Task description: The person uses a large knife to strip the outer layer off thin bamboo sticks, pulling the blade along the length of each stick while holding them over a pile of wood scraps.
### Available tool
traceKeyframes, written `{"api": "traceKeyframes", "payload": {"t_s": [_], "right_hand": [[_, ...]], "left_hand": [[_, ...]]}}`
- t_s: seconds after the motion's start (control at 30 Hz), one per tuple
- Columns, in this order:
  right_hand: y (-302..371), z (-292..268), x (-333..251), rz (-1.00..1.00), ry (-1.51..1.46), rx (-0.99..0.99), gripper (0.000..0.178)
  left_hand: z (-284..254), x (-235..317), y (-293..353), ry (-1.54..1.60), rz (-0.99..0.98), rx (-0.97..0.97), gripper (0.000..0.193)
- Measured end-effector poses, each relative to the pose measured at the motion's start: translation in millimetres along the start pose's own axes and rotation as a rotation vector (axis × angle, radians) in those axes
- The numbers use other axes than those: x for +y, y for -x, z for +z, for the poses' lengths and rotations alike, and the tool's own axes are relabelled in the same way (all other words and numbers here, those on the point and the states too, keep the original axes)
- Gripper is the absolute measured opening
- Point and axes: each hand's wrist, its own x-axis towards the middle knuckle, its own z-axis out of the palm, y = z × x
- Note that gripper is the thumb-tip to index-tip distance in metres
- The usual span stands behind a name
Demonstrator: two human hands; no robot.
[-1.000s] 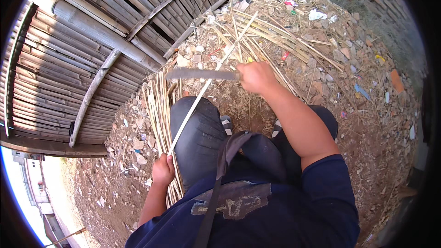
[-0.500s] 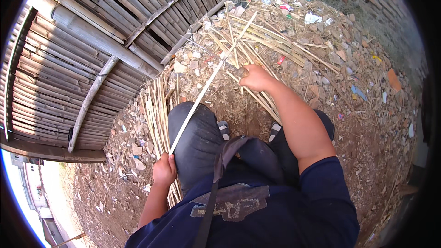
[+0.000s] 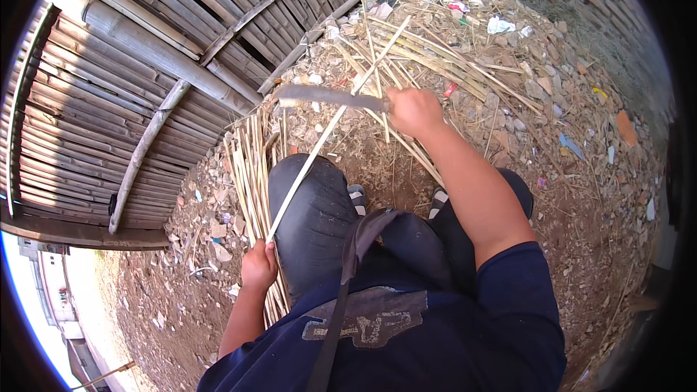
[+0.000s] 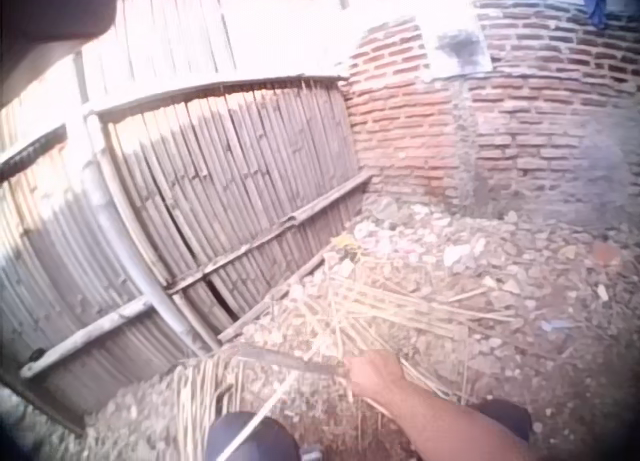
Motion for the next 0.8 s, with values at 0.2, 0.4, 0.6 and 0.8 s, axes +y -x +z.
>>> {"api": "traceKeyframes", "payload": {"t_s": [0.2,0.4,0.6,0.8], "right_hand": [[-11,15,21,0.187,-0.086,0.103,0.032],[2,-10,12,0.058,-0.075,0.271,0.026],[2,-10,0,-0.040,-0.038,0.271,0.022],[2,-8,-7,0.003,-0.088,0.206,0.024]], "left_hand": [[-6,-2,-12,-0.052,-0.032,-0.031,0.036],[-13,4,-13,0.000,-0.003,-0.006,0.040],[-31,43,-30,0.122,0.146,0.203,0.029],[-11,33,-23,0.120,-0.058,0.092,0.036]]}}
